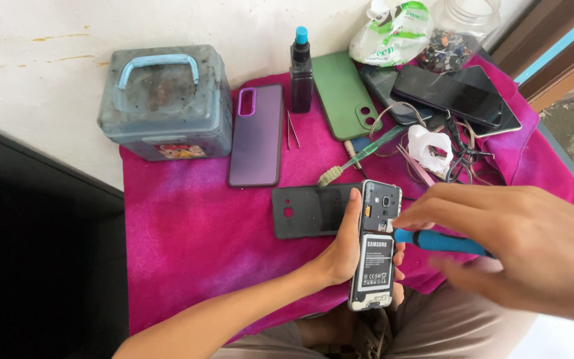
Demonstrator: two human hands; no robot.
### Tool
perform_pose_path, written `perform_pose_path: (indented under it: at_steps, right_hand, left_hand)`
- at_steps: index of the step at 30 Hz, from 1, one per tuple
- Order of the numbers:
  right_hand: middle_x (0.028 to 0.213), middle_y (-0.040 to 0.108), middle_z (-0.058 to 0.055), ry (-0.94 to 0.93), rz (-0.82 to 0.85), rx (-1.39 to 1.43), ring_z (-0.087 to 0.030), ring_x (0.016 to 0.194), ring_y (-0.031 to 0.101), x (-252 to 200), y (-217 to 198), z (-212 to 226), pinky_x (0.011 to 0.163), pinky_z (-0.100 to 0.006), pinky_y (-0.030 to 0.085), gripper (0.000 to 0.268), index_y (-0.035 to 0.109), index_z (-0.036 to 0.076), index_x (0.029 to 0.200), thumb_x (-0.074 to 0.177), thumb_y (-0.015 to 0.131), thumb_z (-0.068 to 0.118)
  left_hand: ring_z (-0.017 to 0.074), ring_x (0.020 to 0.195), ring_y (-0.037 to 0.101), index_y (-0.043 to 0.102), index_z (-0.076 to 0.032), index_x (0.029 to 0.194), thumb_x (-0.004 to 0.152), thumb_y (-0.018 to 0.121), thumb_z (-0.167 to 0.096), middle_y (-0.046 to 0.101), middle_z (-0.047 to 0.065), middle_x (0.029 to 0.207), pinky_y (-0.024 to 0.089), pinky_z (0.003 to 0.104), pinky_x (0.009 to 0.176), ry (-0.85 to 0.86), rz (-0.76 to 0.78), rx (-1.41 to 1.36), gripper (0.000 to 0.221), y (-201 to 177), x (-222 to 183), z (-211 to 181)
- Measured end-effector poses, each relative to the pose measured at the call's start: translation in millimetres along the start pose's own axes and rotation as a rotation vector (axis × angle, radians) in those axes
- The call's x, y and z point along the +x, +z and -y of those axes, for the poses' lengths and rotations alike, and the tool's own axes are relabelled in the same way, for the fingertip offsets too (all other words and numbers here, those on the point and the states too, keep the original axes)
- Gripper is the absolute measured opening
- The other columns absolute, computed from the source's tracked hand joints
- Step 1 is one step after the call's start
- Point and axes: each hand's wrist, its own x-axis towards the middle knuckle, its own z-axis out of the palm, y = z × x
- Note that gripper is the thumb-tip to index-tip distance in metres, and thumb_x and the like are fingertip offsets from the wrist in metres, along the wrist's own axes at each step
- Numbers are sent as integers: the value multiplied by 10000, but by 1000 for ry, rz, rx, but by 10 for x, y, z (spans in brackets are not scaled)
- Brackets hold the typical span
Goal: Using a screwdriver to pry and separate the internal frame from the body of a smartphone.
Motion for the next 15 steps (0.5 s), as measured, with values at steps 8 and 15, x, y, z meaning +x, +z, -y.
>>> perform_pose_path:
  at_steps: [8,15]
  right_hand:
    - [802,857,83,121,-23,-117,-191,481,800,40,-2,38,424,-409,599,408,707,309,1239,866,681,472]
    - [1243,728,144,87,82,-1,-158,692,822,58,10,79,481,-400,644,692,683,271,1238,692,904,635]
  left_hand:
    - [289,713,674,643,48,1055,944,206,-938,647,185,835,622,491,745,-34,-8,-39,1084,-33,19,26]
    - [324,692,680,585,-58,1222,926,211,-936,629,205,801,620,506,750,-45,-67,-18,1000,27,-18,-34]
